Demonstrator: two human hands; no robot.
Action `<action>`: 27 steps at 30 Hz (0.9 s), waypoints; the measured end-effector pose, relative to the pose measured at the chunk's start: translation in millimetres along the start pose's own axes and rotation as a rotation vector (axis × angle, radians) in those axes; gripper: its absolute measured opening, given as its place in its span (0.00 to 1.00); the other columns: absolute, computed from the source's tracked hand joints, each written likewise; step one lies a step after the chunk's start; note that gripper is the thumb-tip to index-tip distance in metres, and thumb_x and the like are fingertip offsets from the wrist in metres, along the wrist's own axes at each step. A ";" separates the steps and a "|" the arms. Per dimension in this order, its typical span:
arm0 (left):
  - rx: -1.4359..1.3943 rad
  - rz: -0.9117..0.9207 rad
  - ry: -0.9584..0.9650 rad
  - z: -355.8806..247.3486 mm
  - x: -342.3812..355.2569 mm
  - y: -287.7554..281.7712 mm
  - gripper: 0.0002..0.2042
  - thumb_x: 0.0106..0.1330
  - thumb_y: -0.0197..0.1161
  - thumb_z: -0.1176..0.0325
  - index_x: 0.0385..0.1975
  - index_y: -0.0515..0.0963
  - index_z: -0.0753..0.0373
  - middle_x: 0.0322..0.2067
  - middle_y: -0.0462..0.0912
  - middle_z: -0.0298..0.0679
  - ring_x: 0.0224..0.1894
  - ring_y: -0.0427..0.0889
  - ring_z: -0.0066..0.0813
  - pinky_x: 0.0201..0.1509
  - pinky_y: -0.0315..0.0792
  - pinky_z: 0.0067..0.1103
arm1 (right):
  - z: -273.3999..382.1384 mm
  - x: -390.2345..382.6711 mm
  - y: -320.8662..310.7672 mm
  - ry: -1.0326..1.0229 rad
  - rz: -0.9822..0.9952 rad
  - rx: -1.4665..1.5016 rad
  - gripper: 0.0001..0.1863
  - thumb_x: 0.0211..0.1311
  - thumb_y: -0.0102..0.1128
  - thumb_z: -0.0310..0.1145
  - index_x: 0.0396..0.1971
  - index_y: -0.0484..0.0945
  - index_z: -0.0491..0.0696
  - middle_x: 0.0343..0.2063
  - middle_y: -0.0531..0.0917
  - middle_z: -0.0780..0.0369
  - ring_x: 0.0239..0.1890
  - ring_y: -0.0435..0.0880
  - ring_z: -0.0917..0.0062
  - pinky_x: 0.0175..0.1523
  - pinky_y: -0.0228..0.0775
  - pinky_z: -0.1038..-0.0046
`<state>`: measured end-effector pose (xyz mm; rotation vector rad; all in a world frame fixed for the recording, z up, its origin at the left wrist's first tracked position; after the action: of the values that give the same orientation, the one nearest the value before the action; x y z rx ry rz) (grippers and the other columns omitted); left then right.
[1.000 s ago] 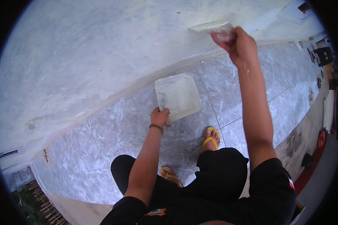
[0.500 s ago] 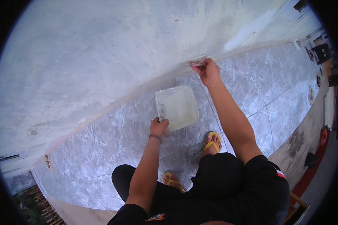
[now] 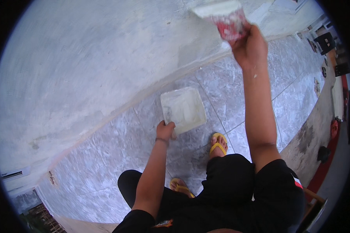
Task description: The person scoops white plaster from a container and applies it to a wall using a trowel. The person repeatedly spreads the plaster along the lower wall and around a door frame, smoothing the surface.
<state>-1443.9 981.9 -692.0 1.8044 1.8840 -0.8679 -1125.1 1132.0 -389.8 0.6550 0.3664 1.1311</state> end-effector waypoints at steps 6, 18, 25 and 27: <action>-0.081 -0.033 -0.062 7.5 -2.7 -15.4 0.18 0.52 0.61 0.70 0.43 0.77 0.73 0.33 0.81 0.42 0.31 0.80 0.30 0.34 0.74 0.27 | -142.3 -22.8 -132.3 0.357 -0.140 -0.054 0.20 0.70 0.42 0.33 0.56 0.69 0.37 0.50 0.79 0.53 0.49 0.82 0.64 0.49 0.80 0.61; -0.014 -0.078 -0.042 13.7 -2.5 -21.1 0.18 0.50 0.62 0.68 0.40 0.79 0.71 0.32 0.82 0.42 0.31 0.80 0.31 0.36 0.74 0.26 | -153.4 21.3 -105.1 0.376 -0.180 -0.230 0.18 0.66 0.43 0.30 0.44 0.70 0.29 0.41 0.81 0.47 0.40 0.85 0.61 0.42 0.84 0.60; -0.003 -0.092 -0.020 12.8 -0.8 -20.9 0.18 0.50 0.62 0.69 0.41 0.79 0.71 0.30 0.81 0.41 0.30 0.79 0.30 0.35 0.73 0.26 | -224.5 -34.6 -184.9 0.590 -0.429 -0.249 0.19 0.68 0.42 0.32 0.49 0.71 0.31 0.39 0.82 0.47 0.35 0.86 0.59 0.36 0.83 0.61; -0.014 -0.090 -0.034 15.0 -3.9 -21.8 0.18 0.50 0.62 0.69 0.41 0.79 0.71 0.31 0.81 0.41 0.30 0.78 0.29 0.35 0.73 0.26 | -251.0 -24.9 -204.6 0.566 -0.391 -0.186 0.19 0.69 0.42 0.33 0.49 0.71 0.32 0.38 0.82 0.47 0.34 0.86 0.59 0.36 0.83 0.61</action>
<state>-1467.1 969.5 -696.8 1.6970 1.9580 -0.9075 -1135.1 1128.0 -714.5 0.0764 0.8221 0.9415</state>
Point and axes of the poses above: each hand's wrist, its own x-axis towards the middle knuckle, its own y-axis out of the palm, z = x × y, the point moved 5 cm from there along x, towards the middle knuckle
